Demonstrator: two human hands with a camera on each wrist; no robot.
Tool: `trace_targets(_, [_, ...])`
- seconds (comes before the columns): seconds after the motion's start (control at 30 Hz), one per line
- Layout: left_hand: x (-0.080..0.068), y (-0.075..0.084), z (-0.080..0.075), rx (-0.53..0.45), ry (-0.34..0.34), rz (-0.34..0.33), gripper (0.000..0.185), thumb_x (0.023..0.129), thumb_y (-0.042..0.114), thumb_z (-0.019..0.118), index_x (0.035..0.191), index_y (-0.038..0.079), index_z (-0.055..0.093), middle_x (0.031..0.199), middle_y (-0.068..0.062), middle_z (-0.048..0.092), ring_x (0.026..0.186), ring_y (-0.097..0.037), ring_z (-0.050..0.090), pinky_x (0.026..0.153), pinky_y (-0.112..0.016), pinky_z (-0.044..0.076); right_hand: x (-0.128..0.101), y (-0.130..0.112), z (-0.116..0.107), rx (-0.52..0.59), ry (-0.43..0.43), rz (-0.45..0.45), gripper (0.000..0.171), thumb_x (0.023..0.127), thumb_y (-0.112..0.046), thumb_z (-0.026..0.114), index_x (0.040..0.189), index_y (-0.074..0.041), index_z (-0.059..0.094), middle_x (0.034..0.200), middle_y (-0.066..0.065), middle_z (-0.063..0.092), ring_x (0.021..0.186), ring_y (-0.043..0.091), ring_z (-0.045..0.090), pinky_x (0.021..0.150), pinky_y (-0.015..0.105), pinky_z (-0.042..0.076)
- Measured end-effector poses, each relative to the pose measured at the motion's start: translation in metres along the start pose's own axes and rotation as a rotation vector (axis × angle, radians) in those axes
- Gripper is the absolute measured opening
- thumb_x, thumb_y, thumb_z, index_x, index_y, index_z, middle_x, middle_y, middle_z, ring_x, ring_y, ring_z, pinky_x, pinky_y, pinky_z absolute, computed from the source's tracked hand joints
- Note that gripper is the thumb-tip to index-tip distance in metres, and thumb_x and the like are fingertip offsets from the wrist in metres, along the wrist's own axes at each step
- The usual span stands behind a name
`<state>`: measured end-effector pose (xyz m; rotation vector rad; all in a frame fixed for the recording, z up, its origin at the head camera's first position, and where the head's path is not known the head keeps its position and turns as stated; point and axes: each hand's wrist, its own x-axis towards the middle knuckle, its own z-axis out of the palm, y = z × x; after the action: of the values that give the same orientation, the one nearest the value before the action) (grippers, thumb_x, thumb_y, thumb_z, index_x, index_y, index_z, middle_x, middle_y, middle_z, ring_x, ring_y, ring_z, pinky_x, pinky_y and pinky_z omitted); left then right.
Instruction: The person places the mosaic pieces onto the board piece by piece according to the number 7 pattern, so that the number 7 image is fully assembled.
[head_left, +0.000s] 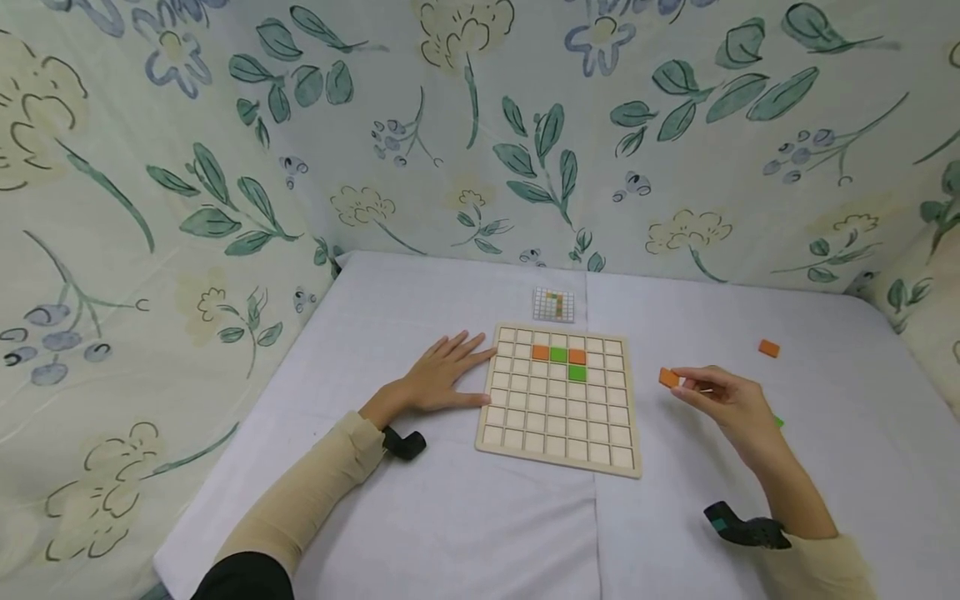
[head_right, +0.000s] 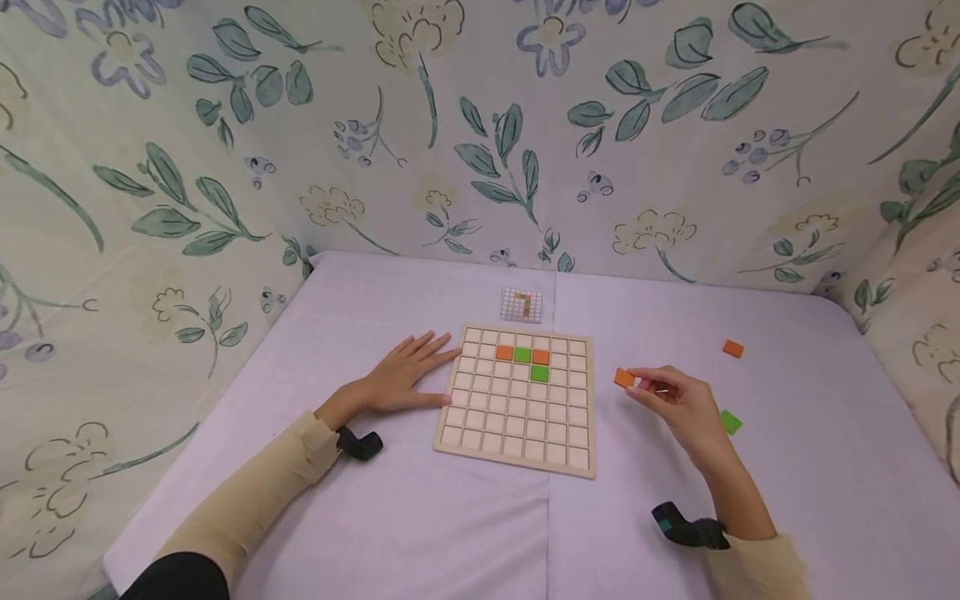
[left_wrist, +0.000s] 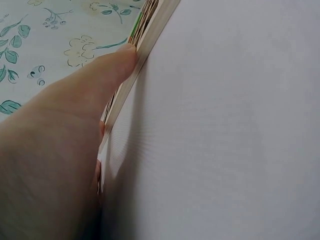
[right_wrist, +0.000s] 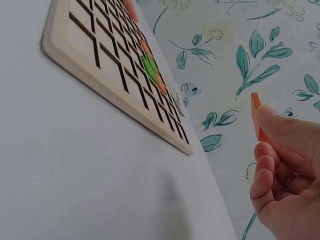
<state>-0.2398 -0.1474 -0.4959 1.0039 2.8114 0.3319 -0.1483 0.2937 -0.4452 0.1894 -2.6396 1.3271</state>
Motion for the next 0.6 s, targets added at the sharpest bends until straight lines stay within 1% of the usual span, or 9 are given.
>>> trace_targets(0.1, [-0.001, 0.0, -0.001, -0.001, 0.006, 0.007, 0.089, 0.089, 0.08, 0.04, 0.161, 0.034, 0.015, 0.167, 0.002, 0.003, 0.153, -0.025, -0.003, 0.12, -0.048, -0.004, 0.005, -0.004, 0.01, 0.024, -0.019, -0.01, 0.033, 0.091, -0.014, 0.075, 0.119, 0.002, 0.07, 0.093, 0.007, 0.058, 0.083, 0.012, 0.051, 0.064, 0.012, 0.047])
trace_targets(0.3, [-0.001, 0.001, -0.002, 0.003, 0.009, 0.014, 0.089, 0.089, 0.079, 0.04, 0.161, 0.032, 0.017, 0.167, 0.001, 0.004, 0.153, -0.027, -0.001, 0.12, -0.05, -0.002, 0.014, -0.011, 0.027, 0.047, -0.038, 0.01, 0.032, 0.09, -0.014, 0.077, 0.117, 0.002, 0.071, 0.092, 0.008, 0.06, 0.083, 0.014, 0.052, 0.065, 0.013, 0.046])
trace_targets(0.53, [-0.002, 0.003, -0.005, -0.01, 0.015, 0.021, 0.088, 0.09, 0.076, 0.044, 0.161, 0.03, 0.019, 0.167, -0.002, 0.007, 0.152, -0.028, 0.0, 0.12, -0.052, -0.001, 0.023, -0.018, 0.04, 0.039, -0.099, -0.012, 0.032, 0.091, -0.013, 0.075, 0.118, 0.003, 0.07, 0.094, 0.012, 0.061, 0.084, 0.017, 0.054, 0.066, 0.015, 0.047])
trace_targets(0.6, [-0.002, 0.003, -0.005, -0.013, 0.011, 0.019, 0.088, 0.09, 0.076, 0.045, 0.161, 0.03, 0.019, 0.167, -0.002, 0.006, 0.152, -0.028, 0.0, 0.12, -0.051, -0.001, 0.025, -0.02, 0.044, 0.049, -0.114, -0.006, 0.033, 0.09, -0.013, 0.076, 0.118, 0.003, 0.07, 0.094, 0.012, 0.061, 0.085, 0.018, 0.054, 0.066, 0.016, 0.047])
